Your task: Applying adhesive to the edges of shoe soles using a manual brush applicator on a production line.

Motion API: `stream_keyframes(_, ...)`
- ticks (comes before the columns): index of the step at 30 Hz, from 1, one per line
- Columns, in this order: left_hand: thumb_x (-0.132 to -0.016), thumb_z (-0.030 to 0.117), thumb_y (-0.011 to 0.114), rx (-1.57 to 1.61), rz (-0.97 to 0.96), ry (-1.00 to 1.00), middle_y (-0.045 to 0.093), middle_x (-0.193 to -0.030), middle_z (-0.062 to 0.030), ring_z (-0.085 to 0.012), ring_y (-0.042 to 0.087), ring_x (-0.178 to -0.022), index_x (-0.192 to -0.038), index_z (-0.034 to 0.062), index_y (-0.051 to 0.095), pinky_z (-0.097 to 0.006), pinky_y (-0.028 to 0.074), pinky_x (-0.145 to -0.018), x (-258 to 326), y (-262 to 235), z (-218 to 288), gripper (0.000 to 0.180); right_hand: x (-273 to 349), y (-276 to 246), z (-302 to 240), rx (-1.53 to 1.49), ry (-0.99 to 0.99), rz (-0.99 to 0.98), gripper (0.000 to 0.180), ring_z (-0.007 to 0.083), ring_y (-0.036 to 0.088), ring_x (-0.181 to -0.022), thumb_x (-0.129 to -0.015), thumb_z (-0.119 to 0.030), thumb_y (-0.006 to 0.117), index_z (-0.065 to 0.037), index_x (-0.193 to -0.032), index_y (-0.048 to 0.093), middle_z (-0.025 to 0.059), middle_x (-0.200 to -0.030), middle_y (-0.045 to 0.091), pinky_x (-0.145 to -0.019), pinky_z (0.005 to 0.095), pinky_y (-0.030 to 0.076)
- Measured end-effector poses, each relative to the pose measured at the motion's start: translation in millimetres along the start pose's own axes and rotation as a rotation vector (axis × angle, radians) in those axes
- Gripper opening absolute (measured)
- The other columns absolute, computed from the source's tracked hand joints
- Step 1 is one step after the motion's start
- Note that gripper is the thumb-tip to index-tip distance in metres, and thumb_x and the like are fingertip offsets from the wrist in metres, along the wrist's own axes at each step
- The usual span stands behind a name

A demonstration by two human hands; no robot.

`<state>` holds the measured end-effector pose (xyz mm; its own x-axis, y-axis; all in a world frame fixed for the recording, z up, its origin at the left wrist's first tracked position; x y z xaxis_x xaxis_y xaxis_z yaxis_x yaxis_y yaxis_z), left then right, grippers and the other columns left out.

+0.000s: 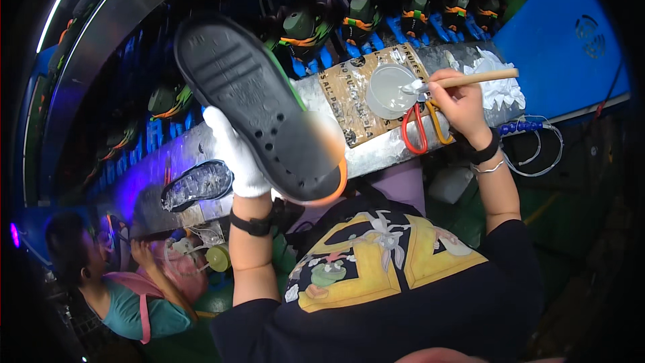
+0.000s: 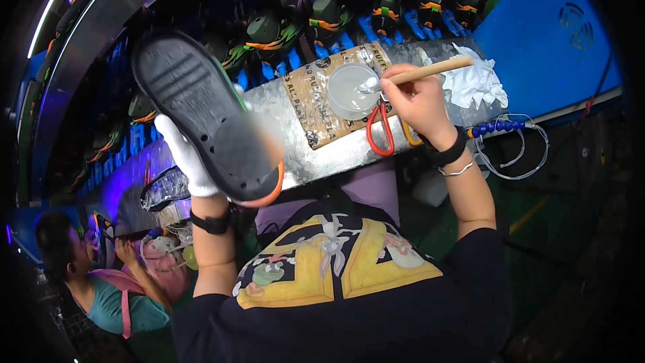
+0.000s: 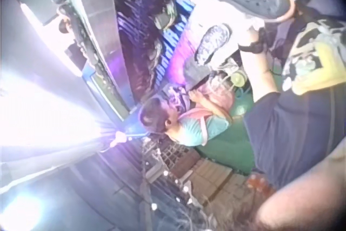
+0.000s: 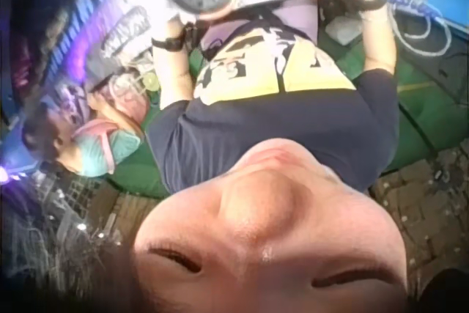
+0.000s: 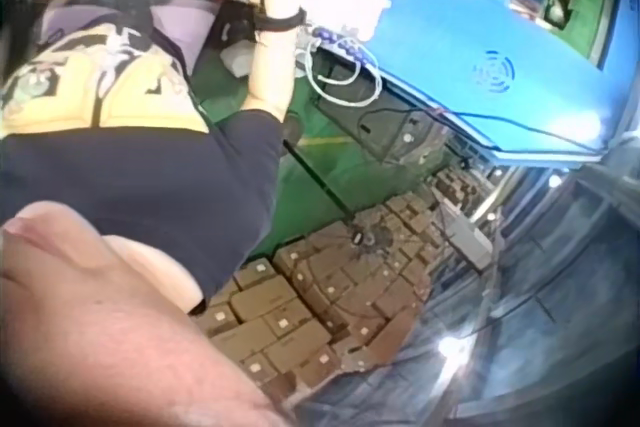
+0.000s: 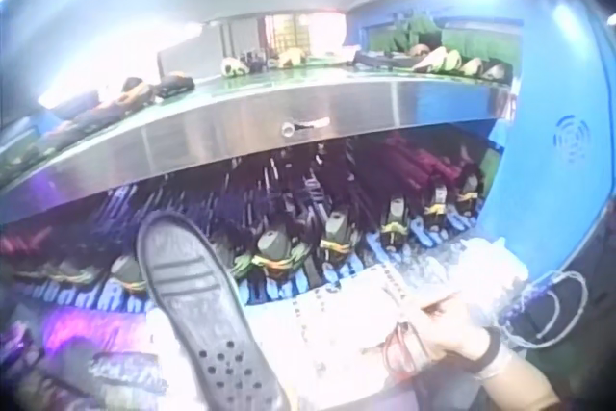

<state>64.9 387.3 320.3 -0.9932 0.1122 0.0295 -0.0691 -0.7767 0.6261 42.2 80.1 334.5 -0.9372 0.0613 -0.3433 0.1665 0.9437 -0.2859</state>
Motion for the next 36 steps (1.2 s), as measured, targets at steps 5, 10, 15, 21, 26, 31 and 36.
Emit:
stream_keyframes(5,-0.077,0.069,0.044,-0.3,-0.216,0.321,0.055,-0.111,-0.0146,-0.0247,0.059,-0.093,-0.127,-0.0009,0.037,-0.037,0.049,-0.081,-13,55,43,0.086,4,10,-75,-0.214,-0.147,-0.096,0.01,0.0053,0.048,-0.064,-0.078,0.002,0.057,0.003,-0.088,0.06,0.0047,-0.082,0.057,-0.055,0.0187,0.037)
stream_keyframes(10,-0.076,0.058,0.054,-0.445,-0.29,0.56,0.054,-0.113,-0.0135,-0.0225,0.057,-0.097,-0.128,-0.001,0.035,-0.035,0.047,-0.085,-12,87,70,0.081,1,45,-126,-0.109,-0.376,-0.243,0.013,0.0134,0.05,-0.06,-0.071,0.005,0.055,0.005,-0.083,0.059,0.0098,-0.071,0.057,-0.054,0.0242,0.038)
stream_keyframes(15,-0.074,0.047,0.064,-0.483,-0.37,0.561,0.052,-0.116,-0.0128,-0.0205,0.054,-0.101,-0.13,-0.0007,0.033,-0.033,0.044,-0.088,-4,100,77,0.081,-8,59,-129,-0.009,-0.417,-0.26,0.009,0.0154,0.052,-0.058,-0.068,0.007,0.056,0.004,-0.077,0.059,0.0118,-0.072,0.059,-0.052,0.0257,0.04)
stream_keyframes(21,-0.068,0.038,0.074,-0.461,-0.445,0.678,0.048,-0.122,-0.0124,-0.0196,0.05,-0.108,-0.132,-0.0012,0.028,-0.032,0.04,-0.093,-5,120,84,0.088,3,65,-138,-0.171,-0.514,-0.317,0.006,0.0091,0.046,-0.05,-0.072,0.003,0.06,0.001,-0.079,0.06,0.0067,-0.069,0.058,-0.045,0.0225,0.034)
stream_keyframes(26,-0.074,0.04,0.069,-0.43,-0.374,0.47,0.046,-0.124,-0.0125,-0.0196,0.048,-0.111,-0.133,-0.001,0.028,-0.032,0.038,-0.095,-14,111,67,0.082,-2,60,-121,-0.177,-0.39,-0.303,0.008,0.0077,0.046,-0.054,-0.074,0.002,0.06,0.001,-0.081,0.06,0.0043,-0.068,0.056,-0.046,0.0219,0.034)
stream_keyframes(31,-0.081,0.049,0.057,-0.452,-0.216,0.485,0.046,-0.124,-0.0098,-0.0178,0.048,-0.112,-0.131,0.0031,0.032,-0.032,0.038,-0.095,-21,100,59,0.073,-7,56,-121,-0.007,-0.478,-0.31,0.008,0.0123,0.048,-0.052,-0.072,0.003,0.059,0.002,-0.08,0.059,0.0085,-0.07,0.058,-0.046,0.0241,0.037)
stream_keyframes(36,-0.091,0.028,0.047,-0.419,-0.319,0.207,0.049,-0.118,-0.0099,-0.0155,0.051,-0.103,-0.13,0.0046,0.034,-0.028,0.043,-0.09,-28,109,28,0.048,-15,54,-116,0.062,-0.48,-0.305,0.007,0.0157,0.052,-0.055,-0.07,0.003,0.059,0.002,-0.077,0.058,0.0104,-0.07,0.058,-0.048,0.0257,0.04)
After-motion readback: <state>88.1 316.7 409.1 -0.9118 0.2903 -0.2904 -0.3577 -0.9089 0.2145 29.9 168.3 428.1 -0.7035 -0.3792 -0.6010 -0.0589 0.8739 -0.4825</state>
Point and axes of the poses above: each hand's wrist, its own x-axis away from the middle knuckle, its own y-axis out of the palm, z = x × y, the point moved 10 cm from there along -x, towards the middle knuckle
